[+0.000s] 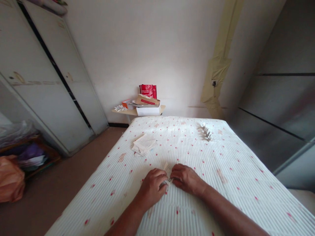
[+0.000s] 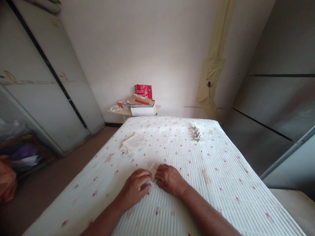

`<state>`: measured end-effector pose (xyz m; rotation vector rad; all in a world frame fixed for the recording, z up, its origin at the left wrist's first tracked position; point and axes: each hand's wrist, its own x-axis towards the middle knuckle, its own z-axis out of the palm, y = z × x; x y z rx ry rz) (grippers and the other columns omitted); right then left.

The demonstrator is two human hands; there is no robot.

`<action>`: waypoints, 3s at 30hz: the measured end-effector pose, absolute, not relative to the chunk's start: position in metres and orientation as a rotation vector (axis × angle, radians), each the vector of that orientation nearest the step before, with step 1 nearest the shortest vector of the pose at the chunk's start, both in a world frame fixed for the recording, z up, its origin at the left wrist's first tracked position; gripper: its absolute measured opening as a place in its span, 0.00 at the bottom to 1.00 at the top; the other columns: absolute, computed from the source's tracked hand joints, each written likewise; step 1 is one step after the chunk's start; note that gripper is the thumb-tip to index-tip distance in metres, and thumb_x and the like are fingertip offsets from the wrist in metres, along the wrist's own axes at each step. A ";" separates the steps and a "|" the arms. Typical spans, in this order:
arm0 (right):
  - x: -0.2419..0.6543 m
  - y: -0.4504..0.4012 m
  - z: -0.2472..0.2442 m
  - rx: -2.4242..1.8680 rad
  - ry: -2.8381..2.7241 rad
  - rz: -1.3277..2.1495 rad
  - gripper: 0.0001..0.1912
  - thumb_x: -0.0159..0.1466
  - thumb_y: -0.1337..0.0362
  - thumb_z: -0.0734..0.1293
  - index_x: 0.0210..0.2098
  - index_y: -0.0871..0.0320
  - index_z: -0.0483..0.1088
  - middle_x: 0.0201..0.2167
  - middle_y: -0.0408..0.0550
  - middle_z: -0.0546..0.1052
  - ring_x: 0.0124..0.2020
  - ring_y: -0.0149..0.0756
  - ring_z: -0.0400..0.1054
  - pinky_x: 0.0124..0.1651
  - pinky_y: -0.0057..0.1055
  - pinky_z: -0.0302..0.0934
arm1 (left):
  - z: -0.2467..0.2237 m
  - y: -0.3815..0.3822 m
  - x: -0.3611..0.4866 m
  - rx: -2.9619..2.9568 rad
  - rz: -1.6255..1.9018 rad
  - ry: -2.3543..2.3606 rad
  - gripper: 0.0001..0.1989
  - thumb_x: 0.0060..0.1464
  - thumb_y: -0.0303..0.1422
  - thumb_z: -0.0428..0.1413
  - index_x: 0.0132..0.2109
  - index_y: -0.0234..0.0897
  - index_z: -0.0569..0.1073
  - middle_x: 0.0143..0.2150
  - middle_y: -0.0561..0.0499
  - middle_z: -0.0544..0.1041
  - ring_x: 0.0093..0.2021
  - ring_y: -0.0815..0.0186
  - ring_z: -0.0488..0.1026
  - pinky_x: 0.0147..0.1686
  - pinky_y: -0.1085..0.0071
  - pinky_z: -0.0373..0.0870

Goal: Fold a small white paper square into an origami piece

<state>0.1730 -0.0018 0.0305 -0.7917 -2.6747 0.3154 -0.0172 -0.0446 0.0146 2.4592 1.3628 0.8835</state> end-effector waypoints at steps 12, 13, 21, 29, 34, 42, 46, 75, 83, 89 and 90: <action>0.175 -0.003 0.032 -0.782 -2.705 0.221 0.07 0.61 0.69 0.60 0.30 0.57 0.69 0.29 0.45 0.71 0.34 0.32 0.64 0.39 0.28 0.54 | 0.013 -0.044 -0.017 2.445 0.934 1.371 0.10 0.46 0.22 0.52 0.33 0.38 0.75 0.36 0.50 0.75 0.39 0.65 0.69 0.43 0.66 0.65; 0.175 -0.003 0.032 -0.784 -2.708 0.212 0.07 0.61 0.69 0.60 0.30 0.57 0.69 0.29 0.45 0.71 0.34 0.32 0.64 0.39 0.27 0.54 | 0.013 -0.044 -0.017 2.452 0.931 1.369 0.10 0.47 0.22 0.51 0.33 0.38 0.75 0.36 0.50 0.75 0.39 0.65 0.69 0.42 0.66 0.65; 0.172 -0.004 0.028 -0.797 -2.745 0.076 0.07 0.61 0.69 0.61 0.28 0.58 0.68 0.28 0.45 0.71 0.30 0.31 0.62 0.35 0.27 0.53 | 0.009 -0.043 -0.018 2.486 0.963 1.377 0.10 0.48 0.22 0.50 0.31 0.38 0.74 0.34 0.50 0.75 0.38 0.66 0.70 0.41 0.68 0.65; 0.168 -0.002 0.017 -0.799 -2.767 -0.038 0.06 0.61 0.68 0.61 0.28 0.59 0.67 0.27 0.46 0.70 0.29 0.32 0.61 0.33 0.29 0.52 | 0.012 -0.044 -0.017 2.481 0.959 1.419 0.10 0.47 0.22 0.50 0.30 0.38 0.74 0.35 0.50 0.76 0.37 0.67 0.70 0.41 0.68 0.66; 0.170 -0.003 0.019 -0.814 -2.757 -0.036 0.06 0.60 0.69 0.60 0.28 0.60 0.67 0.28 0.46 0.70 0.29 0.32 0.61 0.33 0.29 0.53 | 0.009 -0.043 -0.018 2.499 0.976 1.409 0.11 0.49 0.22 0.49 0.30 0.38 0.74 0.35 0.50 0.76 0.37 0.68 0.71 0.41 0.69 0.66; 0.172 -0.006 0.028 -0.778 -2.756 0.055 0.06 0.61 0.68 0.59 0.29 0.59 0.66 0.29 0.46 0.70 0.30 0.32 0.62 0.35 0.28 0.53 | 0.003 -0.043 -0.019 2.644 0.904 1.445 0.09 0.52 0.23 0.49 0.29 0.36 0.72 0.34 0.50 0.75 0.35 0.67 0.70 0.39 0.67 0.65; 0.172 -0.005 0.027 -0.779 -2.752 0.064 0.06 0.60 0.68 0.58 0.28 0.59 0.65 0.28 0.46 0.70 0.30 0.32 0.62 0.35 0.28 0.53 | 0.002 -0.044 -0.017 2.753 0.839 1.453 0.09 0.53 0.23 0.48 0.30 0.35 0.70 0.34 0.49 0.74 0.35 0.66 0.69 0.38 0.66 0.65; 0.171 -0.002 0.024 -0.817 -2.696 0.094 0.06 0.58 0.70 0.59 0.26 0.59 0.64 0.27 0.44 0.69 0.30 0.31 0.62 0.35 0.26 0.53 | 0.012 -0.044 -0.025 2.999 0.670 1.286 0.06 0.54 0.27 0.49 0.31 0.36 0.68 0.31 0.51 0.71 0.31 0.67 0.69 0.33 0.68 0.67; 0.172 -0.002 0.024 -0.835 -2.670 0.130 0.06 0.58 0.71 0.59 0.25 0.58 0.65 0.26 0.43 0.69 0.30 0.31 0.63 0.35 0.26 0.53 | 0.009 -0.044 -0.023 3.066 0.658 1.310 0.08 0.54 0.28 0.50 0.27 0.36 0.66 0.30 0.52 0.70 0.28 0.69 0.67 0.29 0.71 0.65; 0.172 -0.001 0.021 -0.829 -2.673 0.123 0.06 0.57 0.71 0.60 0.25 0.58 0.65 0.26 0.43 0.69 0.30 0.31 0.63 0.35 0.26 0.54 | 0.012 -0.042 -0.020 3.051 0.691 1.274 0.08 0.54 0.28 0.51 0.26 0.36 0.66 0.26 0.53 0.68 0.28 0.68 0.65 0.31 0.70 0.63; 0.172 -0.001 0.021 -0.826 -2.674 0.123 0.06 0.57 0.71 0.59 0.26 0.58 0.64 0.26 0.43 0.69 0.30 0.31 0.62 0.35 0.26 0.54 | 0.013 -0.041 -0.020 3.044 0.706 1.260 0.09 0.53 0.28 0.51 0.26 0.35 0.66 0.26 0.53 0.68 0.28 0.68 0.64 0.31 0.69 0.62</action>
